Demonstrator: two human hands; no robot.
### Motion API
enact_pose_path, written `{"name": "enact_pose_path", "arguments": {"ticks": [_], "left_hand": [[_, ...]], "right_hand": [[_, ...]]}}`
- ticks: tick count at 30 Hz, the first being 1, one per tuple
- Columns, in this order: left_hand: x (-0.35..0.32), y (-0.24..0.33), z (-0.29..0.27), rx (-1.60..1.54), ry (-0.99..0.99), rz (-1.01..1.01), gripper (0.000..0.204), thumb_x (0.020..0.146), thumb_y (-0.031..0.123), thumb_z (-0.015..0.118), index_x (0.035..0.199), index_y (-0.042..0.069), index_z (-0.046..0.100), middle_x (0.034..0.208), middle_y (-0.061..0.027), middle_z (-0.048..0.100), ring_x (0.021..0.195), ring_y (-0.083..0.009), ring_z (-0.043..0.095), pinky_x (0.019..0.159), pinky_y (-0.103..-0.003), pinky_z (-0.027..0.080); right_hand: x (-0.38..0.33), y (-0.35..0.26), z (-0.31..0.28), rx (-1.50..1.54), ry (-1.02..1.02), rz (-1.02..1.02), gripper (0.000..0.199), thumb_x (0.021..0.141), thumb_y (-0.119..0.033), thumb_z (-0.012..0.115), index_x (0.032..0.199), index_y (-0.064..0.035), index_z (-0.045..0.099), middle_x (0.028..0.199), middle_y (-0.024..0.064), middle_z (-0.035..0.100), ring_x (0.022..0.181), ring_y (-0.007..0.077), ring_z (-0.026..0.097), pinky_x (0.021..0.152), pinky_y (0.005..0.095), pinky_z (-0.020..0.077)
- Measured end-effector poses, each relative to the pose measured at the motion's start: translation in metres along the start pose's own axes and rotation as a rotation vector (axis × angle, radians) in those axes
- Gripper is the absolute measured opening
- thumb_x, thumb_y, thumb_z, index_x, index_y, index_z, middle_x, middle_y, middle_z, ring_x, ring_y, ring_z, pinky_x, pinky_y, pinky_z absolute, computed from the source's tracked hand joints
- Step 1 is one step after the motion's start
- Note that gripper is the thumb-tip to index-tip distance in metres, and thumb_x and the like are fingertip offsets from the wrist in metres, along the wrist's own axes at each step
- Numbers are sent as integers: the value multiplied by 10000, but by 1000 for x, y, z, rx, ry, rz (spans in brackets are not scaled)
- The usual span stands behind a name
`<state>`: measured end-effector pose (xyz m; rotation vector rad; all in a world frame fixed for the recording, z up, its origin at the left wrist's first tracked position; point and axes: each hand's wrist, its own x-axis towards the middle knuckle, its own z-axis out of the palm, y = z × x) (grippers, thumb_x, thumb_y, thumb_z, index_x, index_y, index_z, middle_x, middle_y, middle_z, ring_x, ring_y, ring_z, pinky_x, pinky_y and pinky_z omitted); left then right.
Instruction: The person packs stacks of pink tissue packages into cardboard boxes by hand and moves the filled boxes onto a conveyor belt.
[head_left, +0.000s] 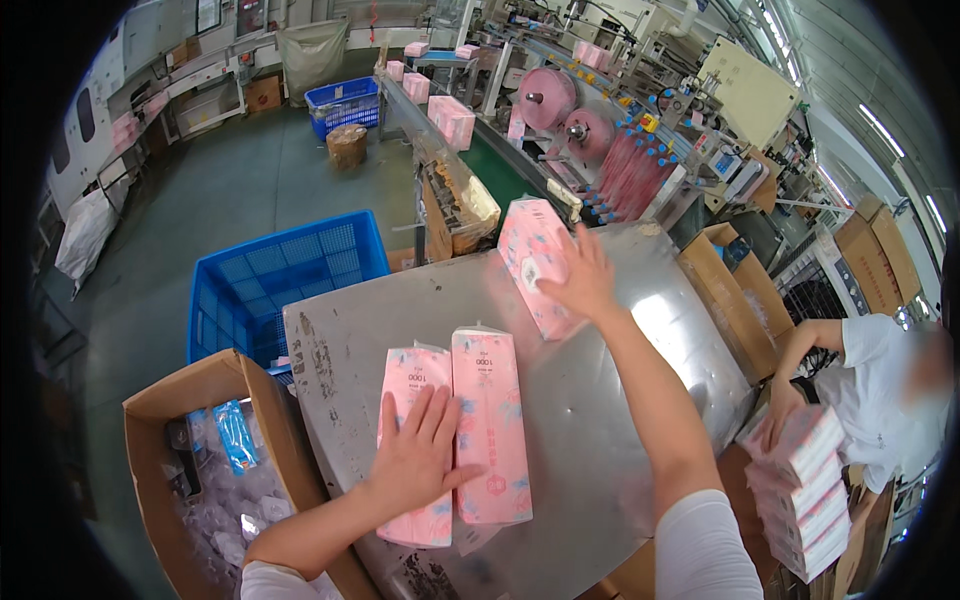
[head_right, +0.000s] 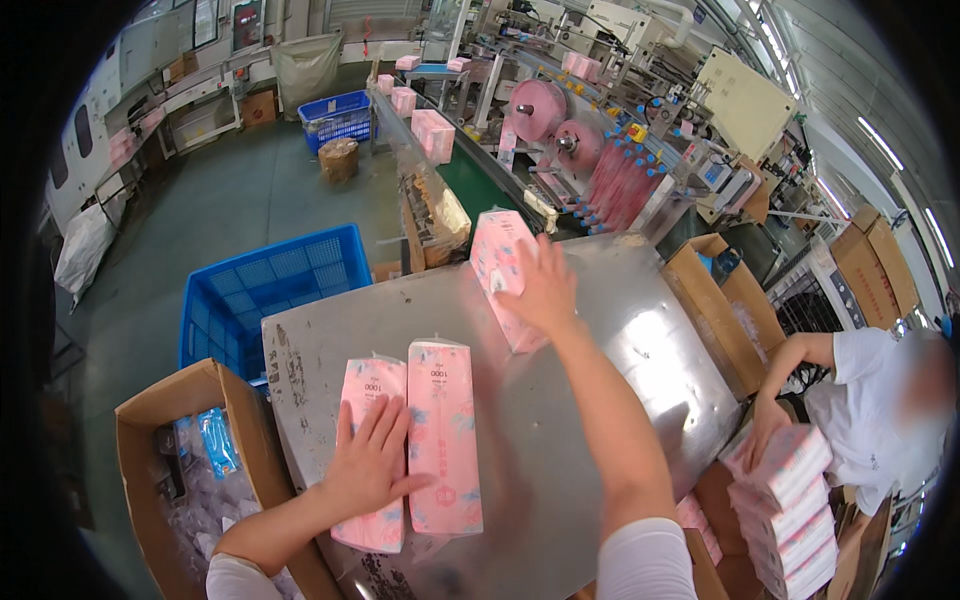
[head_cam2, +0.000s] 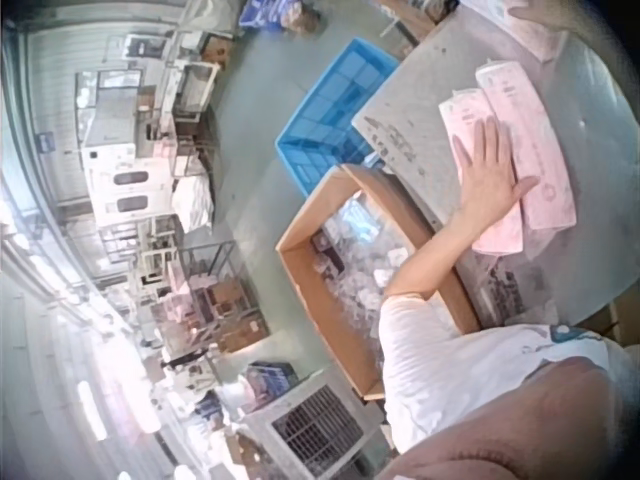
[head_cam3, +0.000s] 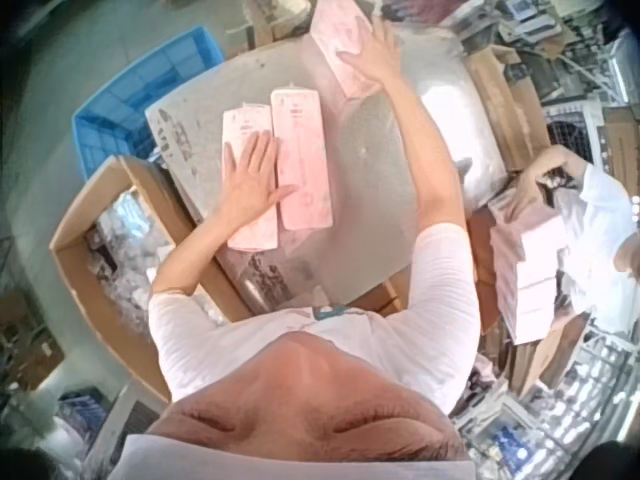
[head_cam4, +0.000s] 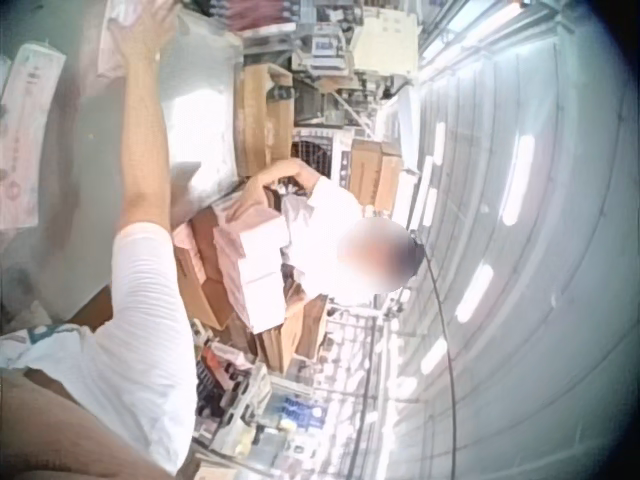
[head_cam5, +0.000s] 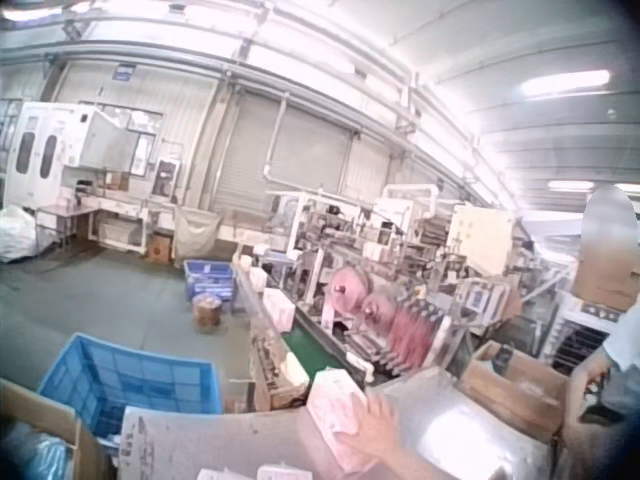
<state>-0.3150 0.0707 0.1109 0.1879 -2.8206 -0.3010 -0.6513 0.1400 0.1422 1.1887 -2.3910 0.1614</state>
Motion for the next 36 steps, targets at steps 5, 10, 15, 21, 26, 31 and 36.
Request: {"name": "enact_pose_path", "arguments": {"ticks": [5,10,15,21,26,31,36], "left_hand": [[30,-10,14,71,75,-23,727,804,550,520,1273,0,437,1351,-199,380,1271,-343,331,964,-666,172],[25,-7,20,134,58,-41,676,806,517,525,1294,58,435,1366,-193,360,1273,-344,324,907,-702,198],[-10,13,9,143,-32,-80,706,788,517,535,1297,40,426,1374,-199,348,1278,-343,320,881,-711,212],[-73,17,-18,131,-37,-105,677,778,527,544,1208,6,510,1341,-203,398,1271,-342,333,918,-683,155],[-64,18,-20,84,-48,-118,679,778,539,545,1200,8,513,1349,-173,404,1272,-331,335,933,-682,146],[-67,14,-21,63,-52,-132,692,768,567,546,1194,22,520,1359,-118,412,1276,-325,333,946,-691,130],[-61,14,-21,31,-72,-122,680,766,552,562,1202,33,517,1364,-105,410,1288,-320,325,964,-683,119]], "right_hand": [[-24,27,39,193,-535,454,989,643,-464,630,1448,-181,129,1326,245,351,1188,384,427,951,472,383],[-95,-7,-11,271,-706,332,1043,638,-432,651,1455,-156,63,1269,283,385,1107,423,473,906,475,421],[-215,-77,-84,487,-792,362,1120,620,-457,689,1439,-78,26,1269,317,382,1128,468,448,909,493,416],[-243,-81,-105,726,-733,76,939,726,-486,647,1396,-14,190,1298,259,391,1158,433,427,956,477,372],[-135,-28,-32,435,-142,-174,694,828,-430,573,1324,0,350,1342,217,351,1220,394,357,979,501,300],[9,-9,14,-74,-1,-37,815,708,-394,643,1377,-68,311,1396,238,276,1230,402,350,997,496,295],[8,24,61,189,-495,421,975,640,-406,640,1446,-163,148,1315,239,357,1170,407,421,957,473,364]]}}
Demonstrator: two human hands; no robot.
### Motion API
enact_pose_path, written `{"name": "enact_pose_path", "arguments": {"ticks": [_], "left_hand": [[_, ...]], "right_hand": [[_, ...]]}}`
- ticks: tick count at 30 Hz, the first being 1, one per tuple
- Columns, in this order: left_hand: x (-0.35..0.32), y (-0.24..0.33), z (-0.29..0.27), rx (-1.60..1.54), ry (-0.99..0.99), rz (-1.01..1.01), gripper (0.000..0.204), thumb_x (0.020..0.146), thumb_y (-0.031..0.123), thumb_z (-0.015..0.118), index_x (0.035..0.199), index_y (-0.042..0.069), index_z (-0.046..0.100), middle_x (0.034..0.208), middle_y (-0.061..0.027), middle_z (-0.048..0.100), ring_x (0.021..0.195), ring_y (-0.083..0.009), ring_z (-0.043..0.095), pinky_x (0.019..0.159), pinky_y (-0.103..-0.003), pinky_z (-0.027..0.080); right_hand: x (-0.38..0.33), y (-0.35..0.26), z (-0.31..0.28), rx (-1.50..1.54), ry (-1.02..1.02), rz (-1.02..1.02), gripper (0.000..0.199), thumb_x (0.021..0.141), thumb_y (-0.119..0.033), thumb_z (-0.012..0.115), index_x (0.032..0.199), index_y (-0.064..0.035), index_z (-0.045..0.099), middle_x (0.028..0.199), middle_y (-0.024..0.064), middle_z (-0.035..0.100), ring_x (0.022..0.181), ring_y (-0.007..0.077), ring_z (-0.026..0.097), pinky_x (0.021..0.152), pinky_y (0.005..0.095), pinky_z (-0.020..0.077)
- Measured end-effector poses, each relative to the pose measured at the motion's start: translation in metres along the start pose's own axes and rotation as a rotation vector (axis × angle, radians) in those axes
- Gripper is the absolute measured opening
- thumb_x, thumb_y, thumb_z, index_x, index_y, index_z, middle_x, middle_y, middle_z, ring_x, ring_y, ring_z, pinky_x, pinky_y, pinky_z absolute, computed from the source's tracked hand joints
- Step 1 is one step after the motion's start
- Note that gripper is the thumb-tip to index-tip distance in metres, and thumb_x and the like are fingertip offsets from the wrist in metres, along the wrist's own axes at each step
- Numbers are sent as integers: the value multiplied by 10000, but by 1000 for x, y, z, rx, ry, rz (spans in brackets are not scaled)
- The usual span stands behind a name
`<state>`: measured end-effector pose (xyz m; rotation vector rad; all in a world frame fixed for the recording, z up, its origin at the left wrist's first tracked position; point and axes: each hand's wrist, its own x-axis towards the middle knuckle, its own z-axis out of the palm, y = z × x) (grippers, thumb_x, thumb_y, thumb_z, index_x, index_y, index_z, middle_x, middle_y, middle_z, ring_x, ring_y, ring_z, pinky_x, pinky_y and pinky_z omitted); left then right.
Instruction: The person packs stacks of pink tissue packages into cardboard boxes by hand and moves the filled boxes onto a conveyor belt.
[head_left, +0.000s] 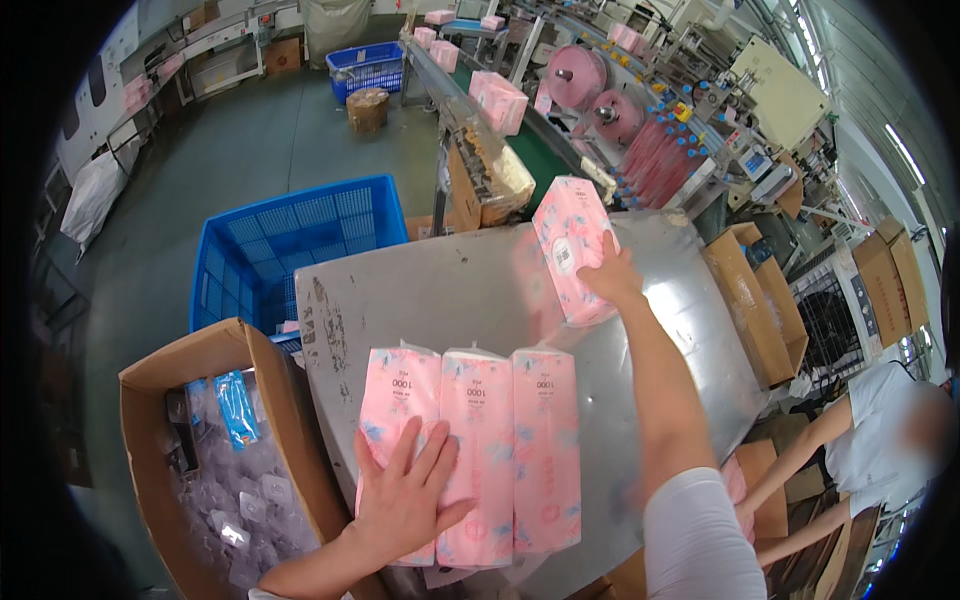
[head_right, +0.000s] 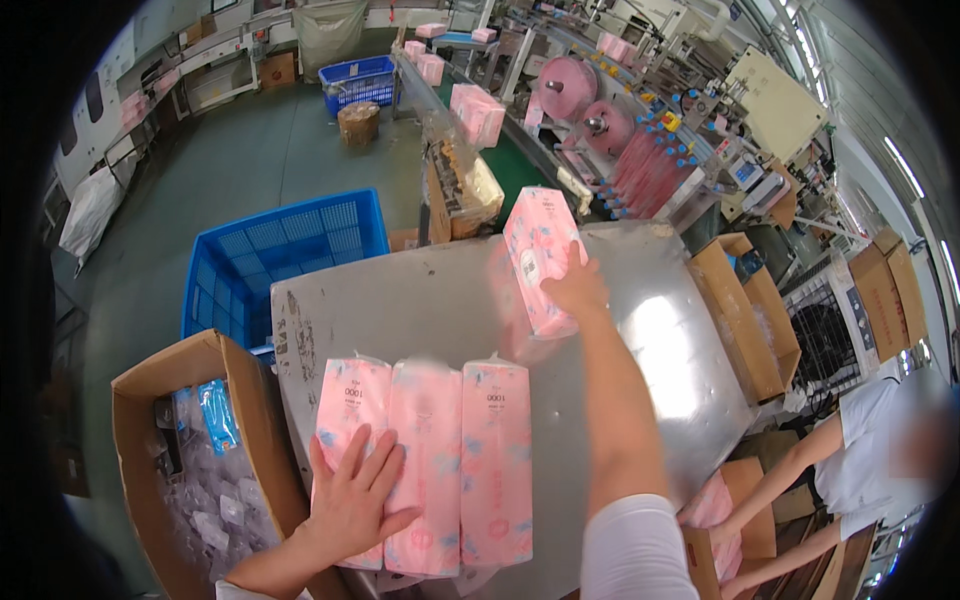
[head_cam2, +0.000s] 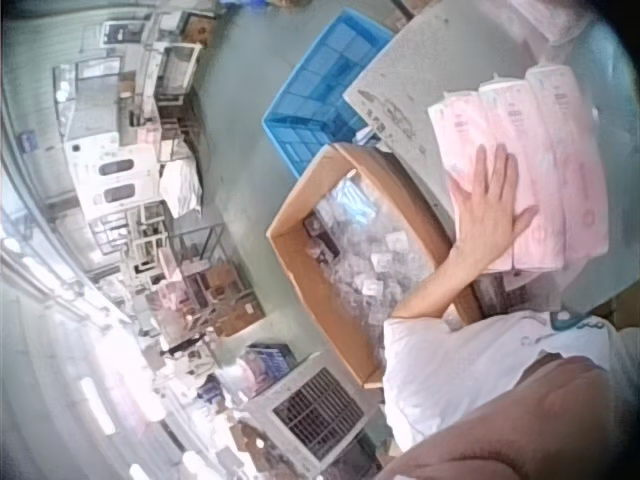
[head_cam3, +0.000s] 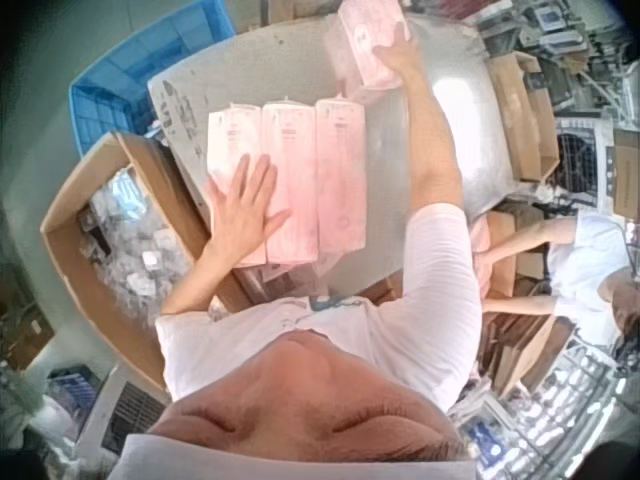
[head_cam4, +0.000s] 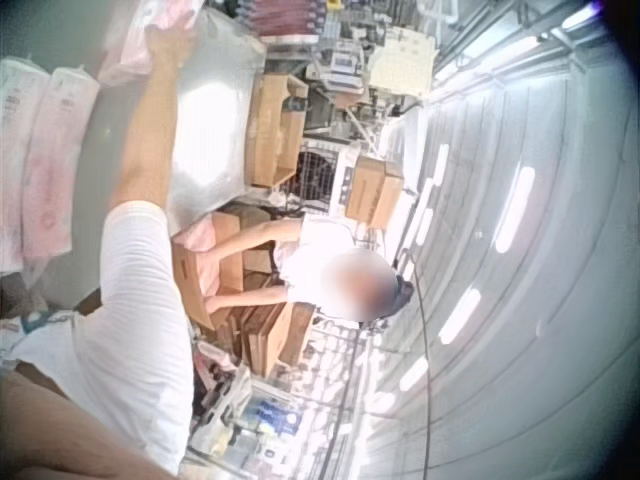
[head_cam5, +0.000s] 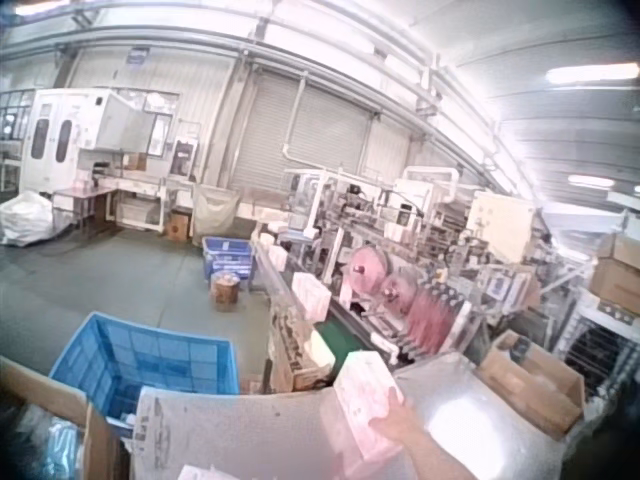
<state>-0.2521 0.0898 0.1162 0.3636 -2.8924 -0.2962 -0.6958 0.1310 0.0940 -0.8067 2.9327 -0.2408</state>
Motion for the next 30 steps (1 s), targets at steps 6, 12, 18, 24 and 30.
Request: {"name": "enact_pose_path", "arguments": {"ticks": [6,12,18,24,30], "left_hand": [[-1,-2,8,38,37,-1,673,752,527,587,1206,34,516,1365,-107,406,1293,-322,321,968,-674,122],[0,1,9,124,31,-5,655,754,537,574,1195,56,523,1351,-94,404,1285,-304,310,904,-706,212],[3,-9,-15,-243,-101,-154,701,759,325,659,1327,20,383,1404,-148,337,1316,-337,282,1024,-588,163],[-16,-87,21,-1257,-162,-693,646,820,161,639,1332,-62,314,1227,-165,510,1070,-193,525,896,-288,427],[-3,-83,16,-1384,-319,-763,555,850,186,611,1288,-58,373,1167,-107,550,1032,-146,521,893,-286,426]], "right_hand": [[-113,26,-12,-84,-118,-73,981,651,-404,643,1451,-204,111,1230,278,385,1067,436,494,877,454,442],[-294,29,-28,-10,-376,-63,990,704,-400,635,1447,-100,55,1180,306,406,1014,464,507,845,469,448],[-295,54,-65,154,-645,-83,909,778,-431,635,1442,-92,116,1255,264,437,1040,423,514,880,438,435],[-122,21,-60,-82,191,-494,841,734,-481,637,1374,-54,298,1329,204,393,1220,377,372,986,482,317],[-2,-5,-7,-187,91,28,907,665,-431,677,1408,-170,226,1372,152,325,1258,348,322,962,557,285]]}}
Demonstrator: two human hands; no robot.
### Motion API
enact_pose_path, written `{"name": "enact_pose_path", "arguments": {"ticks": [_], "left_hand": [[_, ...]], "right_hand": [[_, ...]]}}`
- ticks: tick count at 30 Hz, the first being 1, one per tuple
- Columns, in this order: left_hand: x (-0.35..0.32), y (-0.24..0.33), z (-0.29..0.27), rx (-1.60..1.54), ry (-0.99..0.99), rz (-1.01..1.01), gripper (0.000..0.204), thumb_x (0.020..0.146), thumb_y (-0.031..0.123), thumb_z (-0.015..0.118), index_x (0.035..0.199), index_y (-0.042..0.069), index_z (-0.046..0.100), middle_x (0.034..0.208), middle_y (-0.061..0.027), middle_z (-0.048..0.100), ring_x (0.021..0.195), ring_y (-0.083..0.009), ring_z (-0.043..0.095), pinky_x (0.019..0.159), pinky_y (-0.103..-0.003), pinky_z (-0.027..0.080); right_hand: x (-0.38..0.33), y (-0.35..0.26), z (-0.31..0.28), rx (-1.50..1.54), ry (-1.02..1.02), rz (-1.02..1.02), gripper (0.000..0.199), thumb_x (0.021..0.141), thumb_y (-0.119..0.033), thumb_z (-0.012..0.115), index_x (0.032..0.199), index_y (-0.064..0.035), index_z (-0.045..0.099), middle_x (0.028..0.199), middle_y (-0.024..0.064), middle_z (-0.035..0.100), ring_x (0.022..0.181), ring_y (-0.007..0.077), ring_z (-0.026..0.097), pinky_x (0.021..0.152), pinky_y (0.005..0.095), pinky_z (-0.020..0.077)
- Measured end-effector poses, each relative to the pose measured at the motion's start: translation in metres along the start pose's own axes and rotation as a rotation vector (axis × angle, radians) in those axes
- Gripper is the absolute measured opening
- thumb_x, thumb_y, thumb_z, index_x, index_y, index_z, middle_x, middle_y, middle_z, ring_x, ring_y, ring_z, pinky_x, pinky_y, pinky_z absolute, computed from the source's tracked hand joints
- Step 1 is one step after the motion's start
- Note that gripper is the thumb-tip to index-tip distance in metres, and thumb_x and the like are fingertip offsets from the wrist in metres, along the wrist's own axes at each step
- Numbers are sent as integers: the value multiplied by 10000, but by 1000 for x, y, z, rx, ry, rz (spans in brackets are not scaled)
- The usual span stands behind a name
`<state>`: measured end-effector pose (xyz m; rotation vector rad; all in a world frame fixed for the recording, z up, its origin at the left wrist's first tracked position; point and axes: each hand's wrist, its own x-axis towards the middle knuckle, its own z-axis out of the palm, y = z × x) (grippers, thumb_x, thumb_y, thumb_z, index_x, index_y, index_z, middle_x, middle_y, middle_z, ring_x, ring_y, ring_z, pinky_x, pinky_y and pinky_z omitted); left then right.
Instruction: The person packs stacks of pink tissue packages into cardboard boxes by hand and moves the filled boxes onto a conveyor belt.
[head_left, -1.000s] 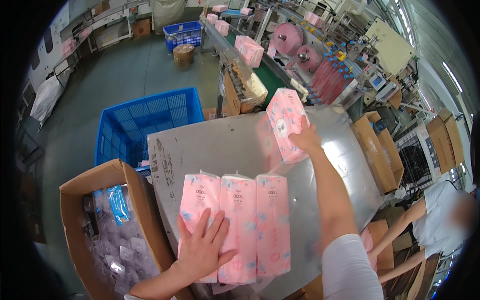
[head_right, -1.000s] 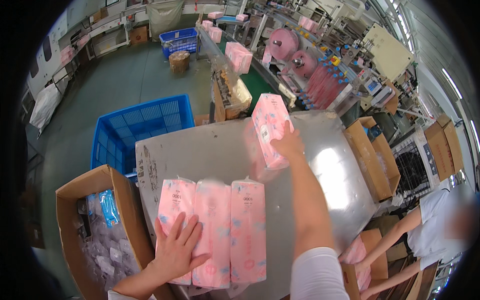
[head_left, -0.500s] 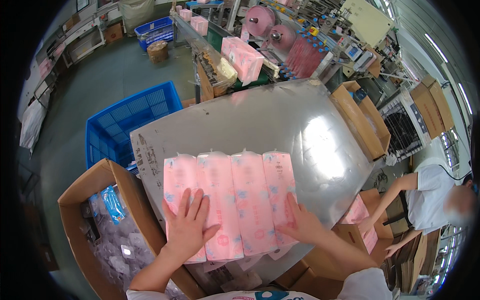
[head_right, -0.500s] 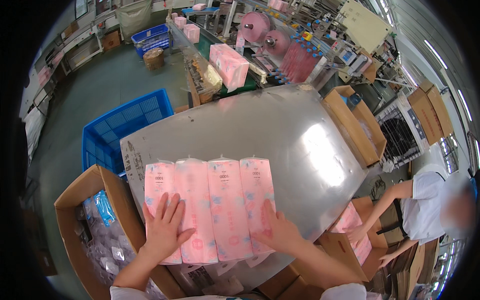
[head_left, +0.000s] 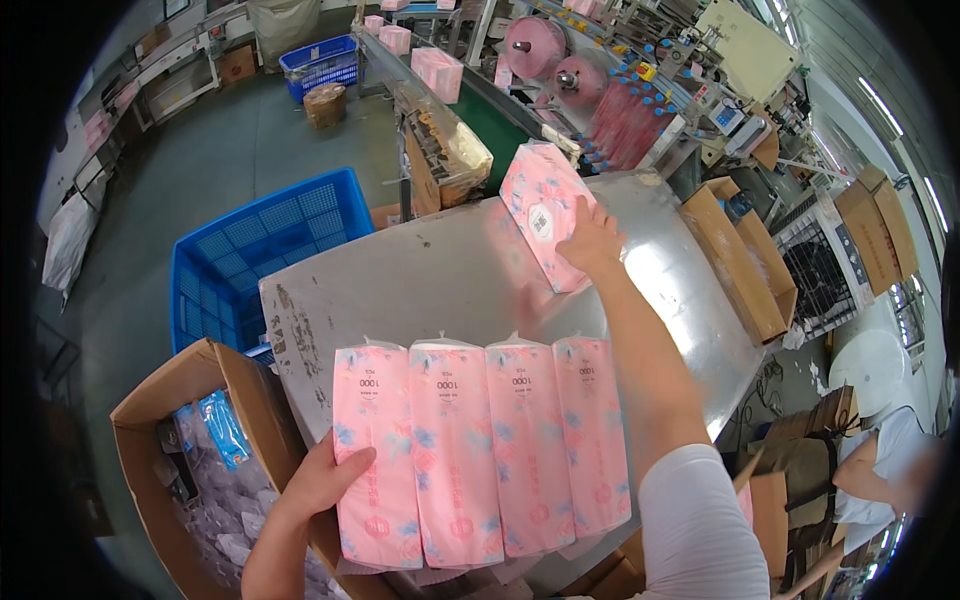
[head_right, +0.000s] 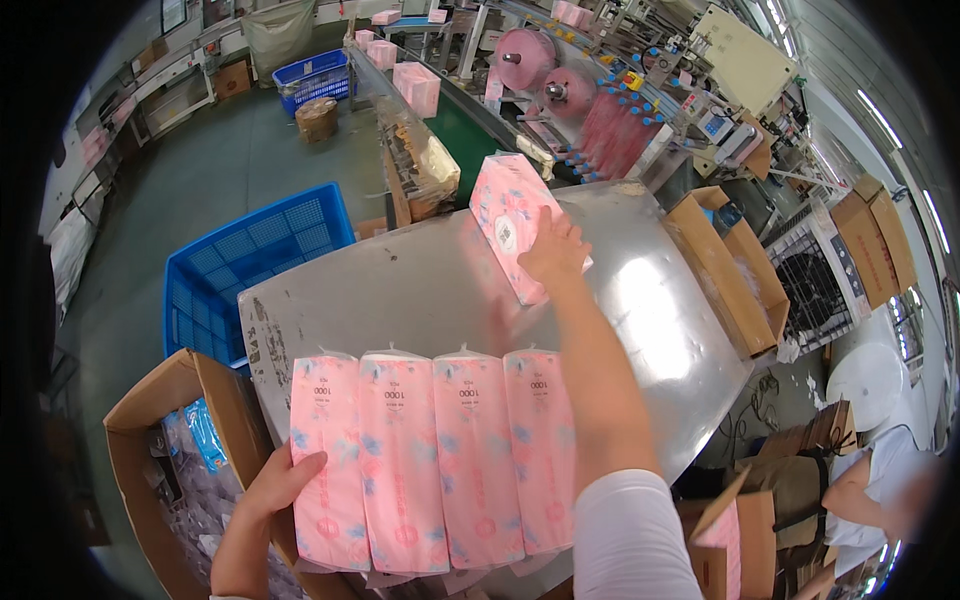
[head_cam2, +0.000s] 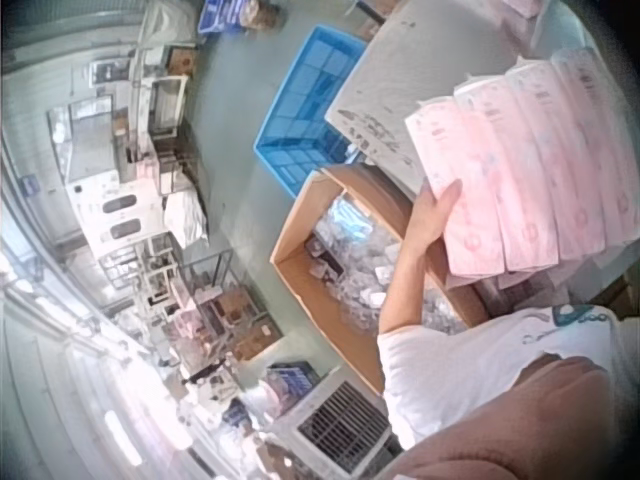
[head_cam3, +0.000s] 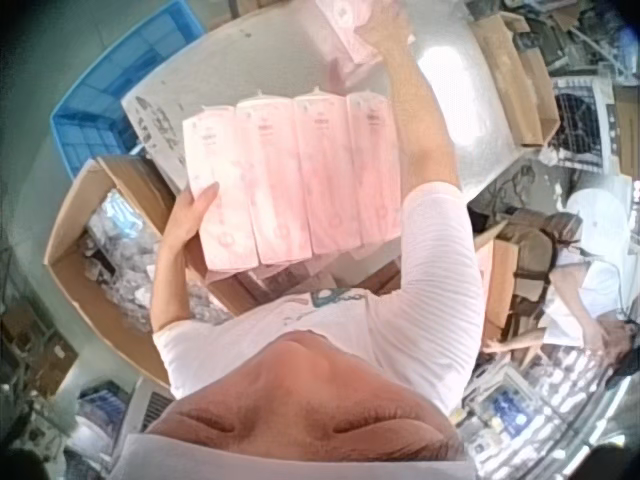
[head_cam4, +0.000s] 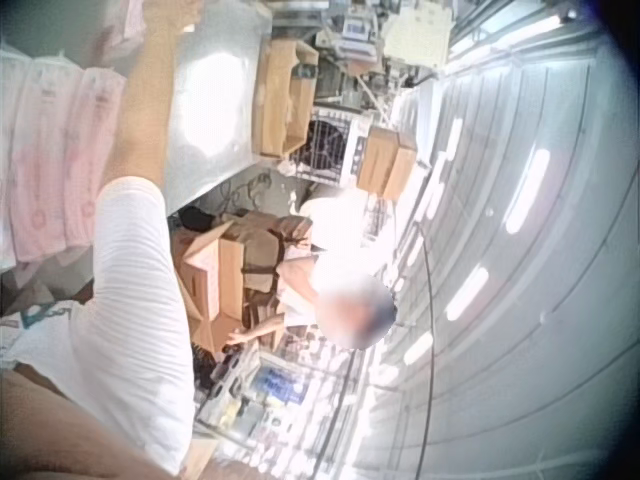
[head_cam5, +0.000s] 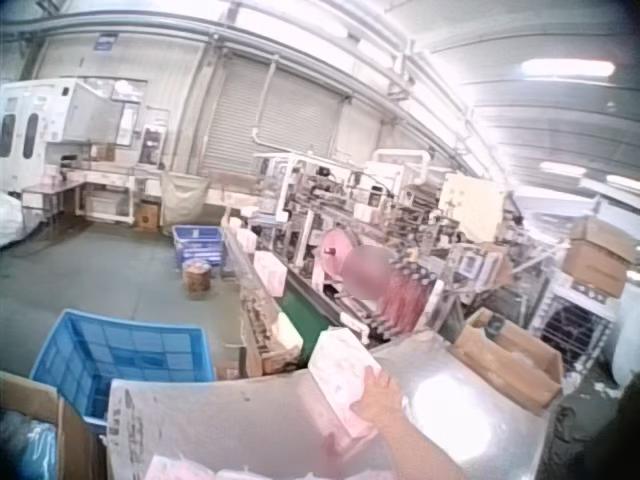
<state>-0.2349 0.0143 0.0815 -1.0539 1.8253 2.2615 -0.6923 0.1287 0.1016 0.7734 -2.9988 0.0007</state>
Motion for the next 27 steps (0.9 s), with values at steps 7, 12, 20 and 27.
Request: {"name": "enact_pose_path", "arguments": {"ticks": [7,12,20,27], "left_hand": [[6,-8,-3,50,-26,-39,573,862,235,596,1302,-51,366,1196,-115,540,1047,-158,521,900,-292,421],[-2,-3,-1,120,-39,-79,577,876,326,555,1297,-34,395,1194,-126,548,1052,-180,537,887,-307,435],[32,5,14,64,-226,-211,666,810,431,595,1305,28,403,1210,-121,541,1079,-206,553,860,-337,471],[10,-11,77,-151,-189,-223,590,811,284,617,1285,5,404,1188,-125,549,1059,-219,561,897,-357,470]], "right_hand": [[-26,47,-6,-20,-140,21,930,684,-381,657,1435,-210,137,1286,194,366,1216,364,361,950,547,323],[-154,116,-38,-20,-436,-90,947,681,-368,687,1433,-164,149,1236,242,421,1162,385,434,956,490,362],[-255,148,-60,1001,-735,593,711,807,-429,597,1302,29,374,1211,160,530,1024,225,588,807,367,509],[-363,245,-16,1665,-529,617,497,852,-340,554,1165,44,511,1045,146,610,893,208,621,745,346,524]]}}
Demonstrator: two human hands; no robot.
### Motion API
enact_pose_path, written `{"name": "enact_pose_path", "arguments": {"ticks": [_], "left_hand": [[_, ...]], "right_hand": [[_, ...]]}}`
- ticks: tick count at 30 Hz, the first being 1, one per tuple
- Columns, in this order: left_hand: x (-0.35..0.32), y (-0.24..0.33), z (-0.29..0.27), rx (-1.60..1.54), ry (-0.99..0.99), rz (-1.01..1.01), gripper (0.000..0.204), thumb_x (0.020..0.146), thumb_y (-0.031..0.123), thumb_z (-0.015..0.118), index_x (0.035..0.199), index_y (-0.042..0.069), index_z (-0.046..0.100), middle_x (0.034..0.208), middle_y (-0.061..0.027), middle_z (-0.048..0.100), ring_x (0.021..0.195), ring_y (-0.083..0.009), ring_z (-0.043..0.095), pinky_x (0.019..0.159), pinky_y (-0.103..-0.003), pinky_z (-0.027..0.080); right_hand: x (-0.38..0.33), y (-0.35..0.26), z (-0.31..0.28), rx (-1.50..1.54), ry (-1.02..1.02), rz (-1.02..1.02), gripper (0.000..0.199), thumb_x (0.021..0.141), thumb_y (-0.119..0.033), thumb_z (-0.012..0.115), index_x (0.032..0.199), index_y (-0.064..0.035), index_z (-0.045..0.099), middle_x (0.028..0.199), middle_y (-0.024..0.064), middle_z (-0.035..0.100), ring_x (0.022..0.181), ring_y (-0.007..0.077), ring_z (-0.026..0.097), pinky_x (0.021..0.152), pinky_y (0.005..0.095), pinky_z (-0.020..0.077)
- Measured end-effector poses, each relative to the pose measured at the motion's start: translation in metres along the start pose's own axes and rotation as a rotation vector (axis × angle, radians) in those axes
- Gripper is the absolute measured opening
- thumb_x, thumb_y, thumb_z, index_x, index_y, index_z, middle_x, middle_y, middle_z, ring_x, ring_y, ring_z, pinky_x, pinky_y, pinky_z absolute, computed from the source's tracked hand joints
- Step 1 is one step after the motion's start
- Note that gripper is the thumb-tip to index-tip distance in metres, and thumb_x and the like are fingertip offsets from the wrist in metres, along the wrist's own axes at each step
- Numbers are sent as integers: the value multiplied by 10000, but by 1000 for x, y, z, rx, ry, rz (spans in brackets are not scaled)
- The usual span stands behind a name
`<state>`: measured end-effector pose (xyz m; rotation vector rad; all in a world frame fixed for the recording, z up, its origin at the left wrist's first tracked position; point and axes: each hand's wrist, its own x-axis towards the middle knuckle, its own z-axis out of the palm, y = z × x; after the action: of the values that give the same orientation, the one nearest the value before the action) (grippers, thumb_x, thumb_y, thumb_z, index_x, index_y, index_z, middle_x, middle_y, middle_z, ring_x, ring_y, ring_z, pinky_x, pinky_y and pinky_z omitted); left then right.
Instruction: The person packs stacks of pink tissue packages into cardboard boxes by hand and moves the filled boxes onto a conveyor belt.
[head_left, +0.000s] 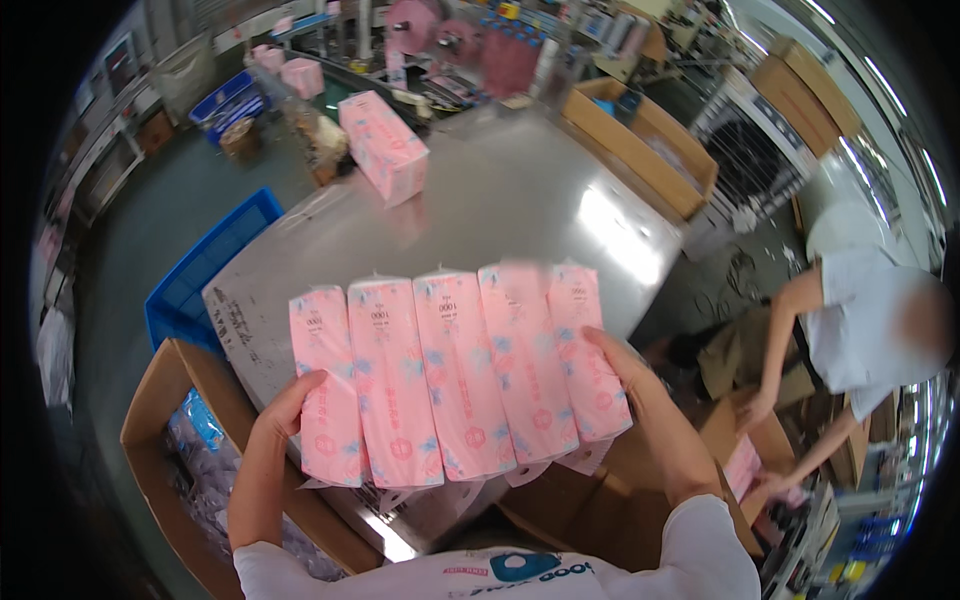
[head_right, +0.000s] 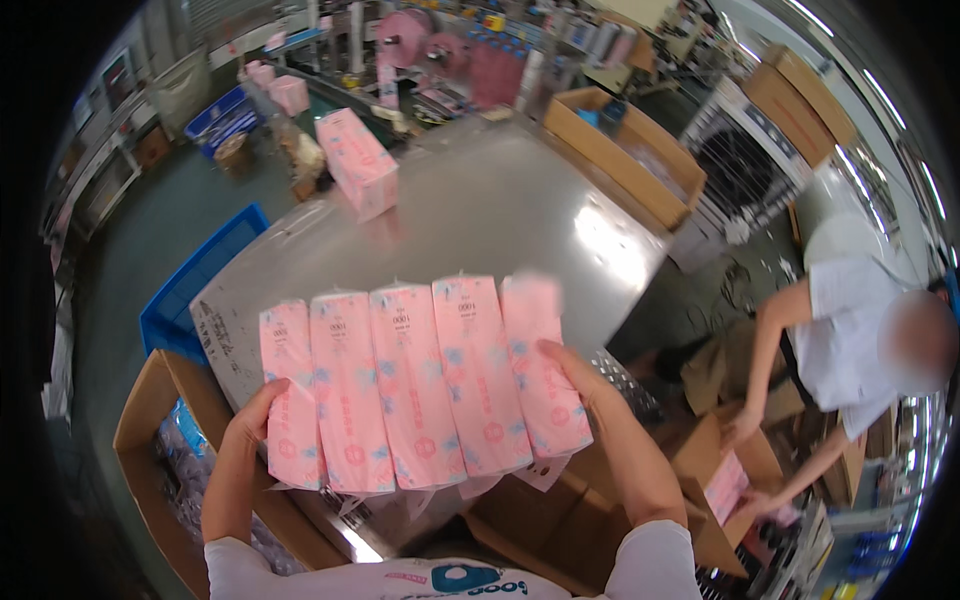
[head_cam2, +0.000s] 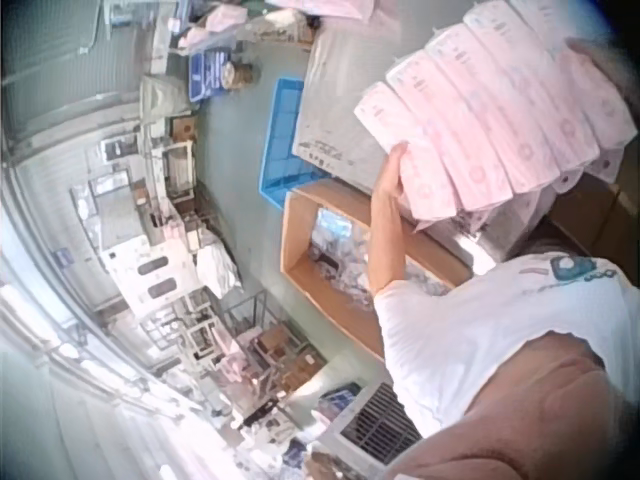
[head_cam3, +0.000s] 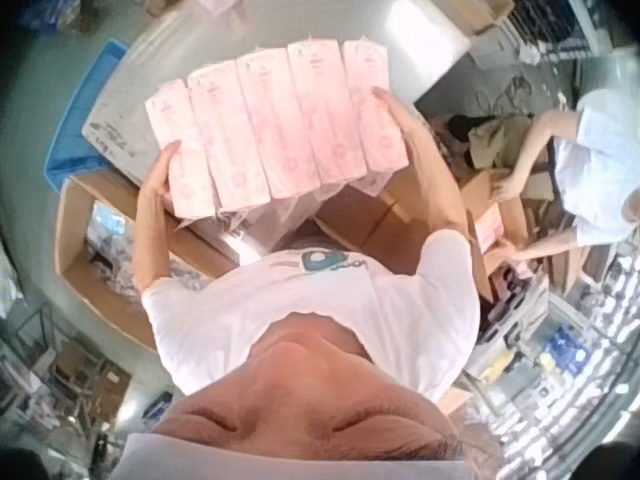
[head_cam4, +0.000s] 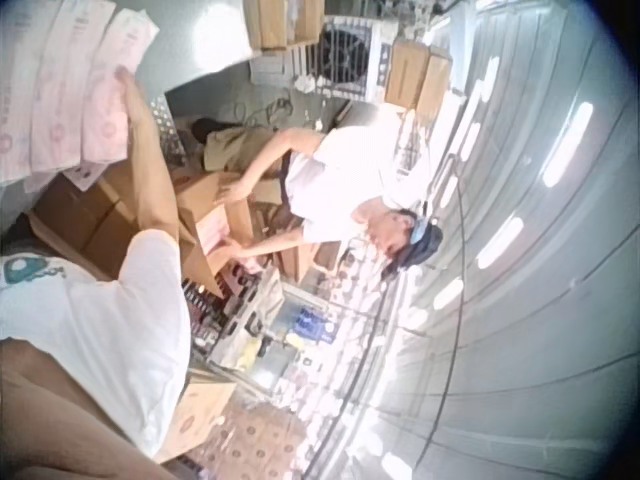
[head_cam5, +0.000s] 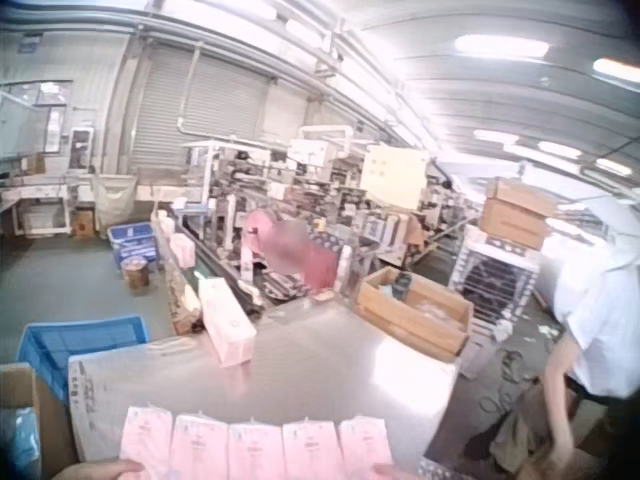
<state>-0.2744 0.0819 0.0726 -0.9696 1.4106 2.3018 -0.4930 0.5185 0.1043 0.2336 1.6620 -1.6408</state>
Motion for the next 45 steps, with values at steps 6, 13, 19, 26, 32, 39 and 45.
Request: {"name": "enact_pose_path", "arguments": {"ticks": [6,13,19,26,32,39,45], "left_hand": [[-28,20,105,246,-317,352,613,747,201,683,1258,-22,429,1178,-110,549,1035,-214,564,910,-348,450],[-21,-115,264,589,-1016,-10,492,700,47,725,1162,14,557,1122,-74,598,1037,-176,549,889,-324,455],[8,-295,281,718,-539,-120,525,847,134,585,1316,9,386,1300,-120,470,1153,-187,473,980,-309,371],[-18,-223,251,799,-458,213,333,895,87,516,1207,-26,489,1170,-113,561,1036,-174,549,915,-281,420],[-59,-136,96,976,379,662,357,906,77,483,1247,-29,462,1211,-132,530,1130,-203,492,978,-313,374],[-141,-153,-156,1231,1161,180,326,900,137,462,1166,-47,498,1129,-178,567,1029,-297,547,910,-354,430],[-107,-286,-114,-10,798,-198,271,867,205,521,1049,23,604,945,-77,617,864,-207,579,698,-381,498]], "right_hand": [[-187,44,-115,231,201,-375,531,777,-116,608,1248,44,423,1150,132,556,1004,204,572,868,346,472],[-411,234,-185,336,536,-134,625,621,113,633,1218,15,478,1195,111,544,1102,250,529,959,375,407],[-361,449,-175,80,756,378,488,778,-156,614,1243,-99,480,1092,40,580,896,134,541,704,274,445],[-330,368,-171,-852,904,64,958,686,-326,723,1409,-46,159,1456,216,148,1323,413,197,1017,458,328],[-211,364,-186,-878,595,424,1102,620,-603,689,1410,-28,179,1469,227,121,1337,454,92,1093,482,165],[-126,414,-244,-769,580,447,1055,665,-699,584,1394,-15,250,1466,221,164,1364,381,98,1046,557,231],[-90,463,-209,-564,517,209,811,853,-550,451,1412,-19,200,1475,207,144,1363,390,90,1100,495,75]]}}
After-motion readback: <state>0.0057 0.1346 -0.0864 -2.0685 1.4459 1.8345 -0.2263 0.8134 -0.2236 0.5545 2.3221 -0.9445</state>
